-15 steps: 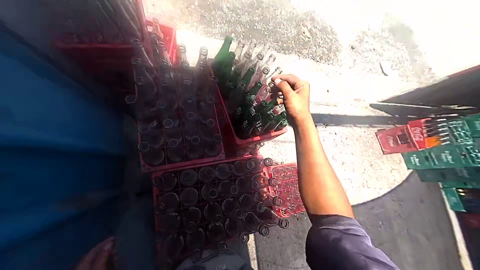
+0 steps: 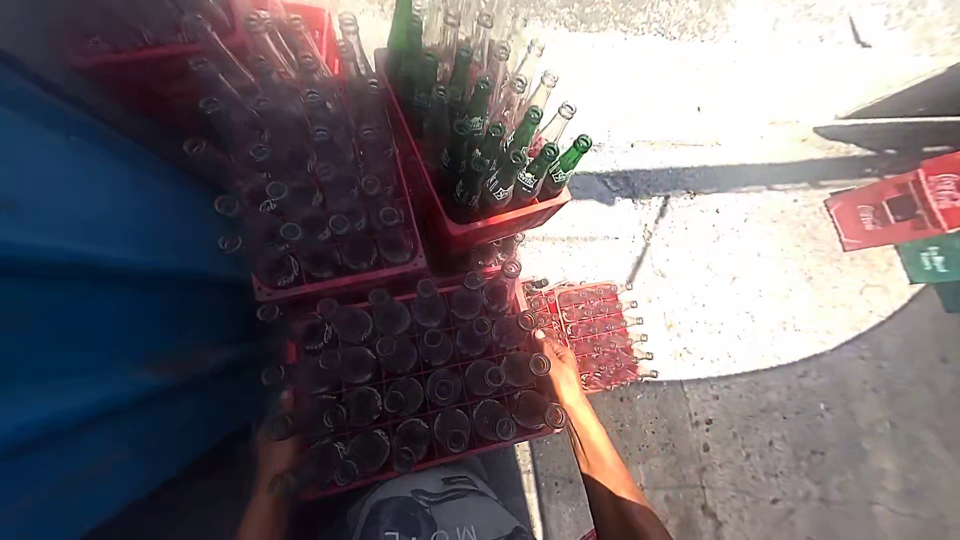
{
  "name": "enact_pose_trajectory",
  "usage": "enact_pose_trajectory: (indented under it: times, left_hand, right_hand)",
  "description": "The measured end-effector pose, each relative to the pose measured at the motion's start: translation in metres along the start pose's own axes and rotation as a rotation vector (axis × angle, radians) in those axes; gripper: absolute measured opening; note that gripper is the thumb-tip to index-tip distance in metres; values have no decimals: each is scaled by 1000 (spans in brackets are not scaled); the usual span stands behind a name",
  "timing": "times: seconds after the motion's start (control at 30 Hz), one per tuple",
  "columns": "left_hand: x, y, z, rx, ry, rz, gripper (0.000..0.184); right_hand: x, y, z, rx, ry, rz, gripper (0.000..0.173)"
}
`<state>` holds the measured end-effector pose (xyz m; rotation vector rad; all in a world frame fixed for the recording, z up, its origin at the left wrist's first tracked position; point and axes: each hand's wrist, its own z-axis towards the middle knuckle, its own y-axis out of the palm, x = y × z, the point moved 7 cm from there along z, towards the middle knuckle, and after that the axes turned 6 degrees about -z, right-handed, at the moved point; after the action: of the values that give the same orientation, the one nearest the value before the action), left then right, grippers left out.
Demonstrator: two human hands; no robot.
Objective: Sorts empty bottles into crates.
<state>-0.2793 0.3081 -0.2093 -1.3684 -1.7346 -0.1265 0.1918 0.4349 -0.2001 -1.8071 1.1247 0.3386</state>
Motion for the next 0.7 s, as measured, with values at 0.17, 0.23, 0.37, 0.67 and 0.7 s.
enact_pose_trajectory:
  times: [0.17, 0.23, 0.37, 0.67, 0.7]
  left_hand:
    - [-10, 2, -13, -80, 71, 3, 41]
    - [-7, 3, -10, -117, 118, 13, 38]
    - [-6, 5, 8, -121, 136, -89, 40]
    - [-10, 7, 22, -184, 52, -110, 40]
    - [-10, 9, 25, -194, 60, -120, 41]
  right_hand:
    - [35, 9, -26, 53, 35, 141, 39]
    - [33, 9, -28, 93, 35, 79, 44]
    - [23, 10, -19, 135, 42, -21, 38]
    - [1, 15, -19, 91, 96, -78, 34]
    - [-1, 15, -21, 87, 115, -50, 36]
